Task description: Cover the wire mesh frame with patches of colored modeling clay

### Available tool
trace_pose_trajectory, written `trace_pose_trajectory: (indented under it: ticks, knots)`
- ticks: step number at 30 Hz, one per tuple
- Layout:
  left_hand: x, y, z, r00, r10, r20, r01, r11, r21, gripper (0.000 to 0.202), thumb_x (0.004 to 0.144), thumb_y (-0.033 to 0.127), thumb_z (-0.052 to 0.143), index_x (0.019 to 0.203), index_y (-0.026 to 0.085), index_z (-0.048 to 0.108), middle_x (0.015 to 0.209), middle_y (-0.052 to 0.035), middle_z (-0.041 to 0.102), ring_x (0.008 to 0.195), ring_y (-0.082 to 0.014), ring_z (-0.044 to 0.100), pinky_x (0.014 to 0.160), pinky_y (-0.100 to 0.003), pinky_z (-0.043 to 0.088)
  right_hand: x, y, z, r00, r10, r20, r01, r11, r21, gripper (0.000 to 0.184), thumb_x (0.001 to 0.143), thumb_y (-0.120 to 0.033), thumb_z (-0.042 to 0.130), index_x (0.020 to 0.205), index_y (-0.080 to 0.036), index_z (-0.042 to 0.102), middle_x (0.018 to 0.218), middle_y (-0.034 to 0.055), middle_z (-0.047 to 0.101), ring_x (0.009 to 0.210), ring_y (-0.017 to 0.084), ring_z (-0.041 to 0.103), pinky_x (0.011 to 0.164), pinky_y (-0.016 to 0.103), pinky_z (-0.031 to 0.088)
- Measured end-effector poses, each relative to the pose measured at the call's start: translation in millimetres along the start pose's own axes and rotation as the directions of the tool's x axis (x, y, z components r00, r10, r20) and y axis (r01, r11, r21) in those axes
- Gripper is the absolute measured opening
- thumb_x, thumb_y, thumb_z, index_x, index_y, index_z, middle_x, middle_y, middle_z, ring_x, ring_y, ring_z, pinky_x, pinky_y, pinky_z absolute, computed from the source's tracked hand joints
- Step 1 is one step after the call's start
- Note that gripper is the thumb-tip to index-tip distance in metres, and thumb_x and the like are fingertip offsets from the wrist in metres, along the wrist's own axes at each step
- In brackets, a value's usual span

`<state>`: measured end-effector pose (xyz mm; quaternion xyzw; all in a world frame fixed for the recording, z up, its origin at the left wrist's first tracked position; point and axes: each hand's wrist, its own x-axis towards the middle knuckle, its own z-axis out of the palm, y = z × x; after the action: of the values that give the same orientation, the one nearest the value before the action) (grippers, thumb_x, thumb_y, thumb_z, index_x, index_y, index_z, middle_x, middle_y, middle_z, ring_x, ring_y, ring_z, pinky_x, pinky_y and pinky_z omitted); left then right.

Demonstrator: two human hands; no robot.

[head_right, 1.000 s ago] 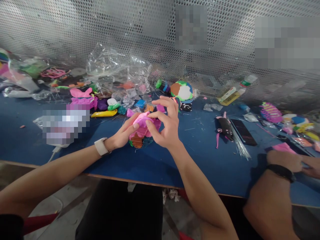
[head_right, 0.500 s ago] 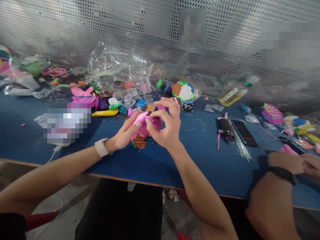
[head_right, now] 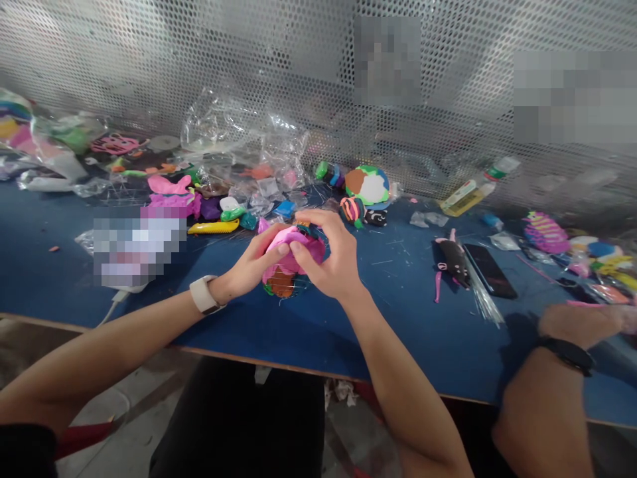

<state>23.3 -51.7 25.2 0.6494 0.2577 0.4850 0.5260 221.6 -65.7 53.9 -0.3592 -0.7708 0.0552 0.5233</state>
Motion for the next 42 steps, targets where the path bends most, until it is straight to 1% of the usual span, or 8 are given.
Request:
trace_pose_trajectory:
  ticks: [5, 12, 19, 25, 28, 31, 35, 42]
  knots:
    - [1.7, -0.2, -1.7, 1.000, 0.001, -0.010, -0.001, 1.000, 0.019, 0.052, 0.111, 0.066, 0.065, 0.130, 0.020, 0.078, 0.122, -0.0095, 0.081, 0.112, -0.0290, 0.071, 0.104, -0.042, 0.055, 0.5, -2.5, 0.5, 0.981, 0.176, 0.086, -0.185, 0.977, 0.105, 0.030, 0.110, -0.051, 0.073, 0.126, -0.028, 0.083, 0.127, 0.0063, 0.088, 0.118, 0.025, 0.084, 0.109, 0.047, 0.067]
    - [4.9, -7.6, -4.4, 0.995, -0.086, 0.057, 0.091, 0.992, -0.085, 0.050, 0.109, 0.066, 0.067, 0.121, 0.019, 0.081, 0.122, -0.0086, 0.082, 0.126, -0.0326, 0.070, 0.116, -0.046, 0.053, 3.0, -5.0, 2.8, 0.948, 0.296, 0.118, -0.313, 0.935, 0.169, 0.024, 0.110, -0.044, 0.073, 0.118, -0.025, 0.085, 0.121, 0.0063, 0.089, 0.110, 0.023, 0.084, 0.097, 0.040, 0.068]
    - [5.0, -7.2, -2.6, 0.995, -0.078, 0.059, 0.079, 0.997, -0.018, 0.055, 0.110, 0.073, 0.063, 0.111, 0.020, 0.080, 0.116, -0.0086, 0.082, 0.129, -0.0319, 0.071, 0.121, -0.049, 0.054, 2.2, -7.8, 6.4, 0.956, 0.282, 0.081, -0.290, 0.948, 0.131, 0.019, 0.110, -0.039, 0.073, 0.113, -0.025, 0.085, 0.116, 0.0053, 0.090, 0.106, 0.023, 0.084, 0.094, 0.041, 0.067]
    - [5.8, -8.2, 1.0, 0.982, -0.167, -0.093, 0.134, 0.949, -0.284, 0.045, 0.105, 0.064, 0.074, 0.116, 0.022, 0.083, 0.124, -0.0083, 0.086, 0.127, -0.0311, 0.077, 0.114, -0.045, 0.062, -0.5, -3.8, 1.4, 0.945, 0.314, 0.089, -0.326, 0.924, 0.199, 0.039, 0.108, -0.048, 0.076, 0.140, -0.027, 0.082, 0.140, 0.0083, 0.086, 0.130, 0.028, 0.082, 0.115, 0.050, 0.066]
    - [8.7, -7.2, 1.5, 0.954, -0.223, -0.201, 0.115, 0.889, -0.442, 0.046, 0.101, 0.066, 0.075, 0.115, 0.023, 0.083, 0.125, -0.0093, 0.086, 0.122, -0.0303, 0.080, 0.113, -0.046, 0.064, -1.3, 1.3, -2.1, 0.911, 0.371, 0.183, -0.406, 0.882, 0.237, 0.056, 0.101, -0.056, 0.084, 0.148, -0.027, 0.077, 0.148, 0.0096, 0.083, 0.129, 0.030, 0.082, 0.107, 0.049, 0.069]
    - [11.0, -6.5, 1.5, 0.953, -0.239, -0.186, 0.120, 0.862, -0.492, 0.053, 0.103, 0.073, 0.071, 0.113, 0.022, 0.081, 0.117, -0.0097, 0.087, 0.113, -0.0298, 0.082, 0.107, -0.047, 0.066, -2.3, 4.7, 1.5, 0.884, 0.392, 0.255, -0.451, 0.857, 0.248, 0.064, 0.098, -0.061, 0.087, 0.150, -0.028, 0.073, 0.150, 0.0099, 0.081, 0.129, 0.031, 0.081, 0.105, 0.049, 0.070]
    - [9.5, -7.6, 2.9, 0.951, -0.270, -0.153, 0.163, 0.855, -0.493, 0.050, 0.099, 0.072, 0.079, 0.102, 0.022, 0.078, 0.101, -0.0052, 0.085, 0.096, -0.0251, 0.081, 0.095, -0.041, 0.068, -4.7, 2.0, 11.4, 0.909, 0.353, 0.220, -0.388, 0.910, 0.143, 0.054, 0.105, -0.063, 0.077, 0.147, -0.029, 0.073, 0.157, 0.0099, 0.077, 0.146, 0.032, 0.073, 0.131, 0.059, 0.053]
    - [6.3, -4.0, 3.7, 0.966, -0.235, -0.105, 0.158, 0.863, -0.481, 0.044, 0.097, 0.063, 0.086, 0.093, 0.021, 0.076, 0.090, -0.0032, 0.080, 0.087, -0.0218, 0.078, 0.086, -0.035, 0.066, -5.6, -6.3, 15.0, 0.931, 0.324, 0.170, -0.342, 0.935, 0.095, 0.051, 0.107, -0.065, 0.073, 0.143, -0.029, 0.075, 0.151, 0.0099, 0.081, 0.143, 0.032, 0.076, 0.124, 0.056, 0.059]
